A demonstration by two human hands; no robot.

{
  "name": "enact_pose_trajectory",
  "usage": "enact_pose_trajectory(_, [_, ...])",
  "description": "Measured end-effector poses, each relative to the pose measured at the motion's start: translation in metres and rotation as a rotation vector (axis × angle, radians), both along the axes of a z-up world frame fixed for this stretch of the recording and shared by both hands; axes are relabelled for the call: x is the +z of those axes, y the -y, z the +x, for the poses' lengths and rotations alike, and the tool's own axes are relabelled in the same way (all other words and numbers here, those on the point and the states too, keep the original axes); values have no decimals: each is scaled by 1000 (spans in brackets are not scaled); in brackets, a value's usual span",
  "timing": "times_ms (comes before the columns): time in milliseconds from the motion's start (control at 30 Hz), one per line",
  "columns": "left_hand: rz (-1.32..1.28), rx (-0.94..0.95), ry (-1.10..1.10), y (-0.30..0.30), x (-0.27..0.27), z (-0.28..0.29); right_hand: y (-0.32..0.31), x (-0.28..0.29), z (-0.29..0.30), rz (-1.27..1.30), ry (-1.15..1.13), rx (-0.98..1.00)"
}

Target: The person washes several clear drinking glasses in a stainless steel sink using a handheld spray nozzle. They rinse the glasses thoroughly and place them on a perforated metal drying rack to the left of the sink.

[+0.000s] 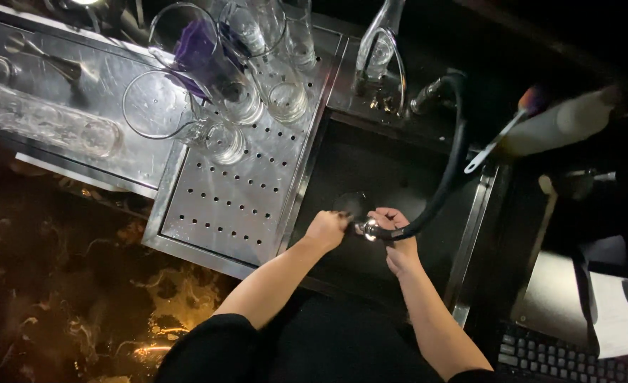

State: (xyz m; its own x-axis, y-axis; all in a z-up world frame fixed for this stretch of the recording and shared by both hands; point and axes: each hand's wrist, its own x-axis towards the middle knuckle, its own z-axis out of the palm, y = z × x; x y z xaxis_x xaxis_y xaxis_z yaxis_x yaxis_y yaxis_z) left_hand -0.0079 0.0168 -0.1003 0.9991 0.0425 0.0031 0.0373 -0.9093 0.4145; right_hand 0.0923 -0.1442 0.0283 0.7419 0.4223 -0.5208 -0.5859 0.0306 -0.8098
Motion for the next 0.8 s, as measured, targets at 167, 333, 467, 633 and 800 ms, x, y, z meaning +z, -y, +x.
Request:
enact_pose_trajectory(167, [180, -48, -67, 14, -4, 16, 5, -13, -2, -54, -20, -35])
enact_pose_trajectory(333, [22, 182, -483, 11, -13, 31, 10, -14, -2, -30, -55, -32])
enact_pose_trajectory(467, [-29, 111, -414, 14, 36, 20, 10, -9, 1, -62, -45, -20])
enact_pose_trajectory(633, [237, -33, -240, 3, 38, 7, -3, 22, 31, -268, 164, 178])
enact_pose_trajectory(800, [251, -55, -193, 15, -46, -3, -14, -5, 113, -75, 409, -105])
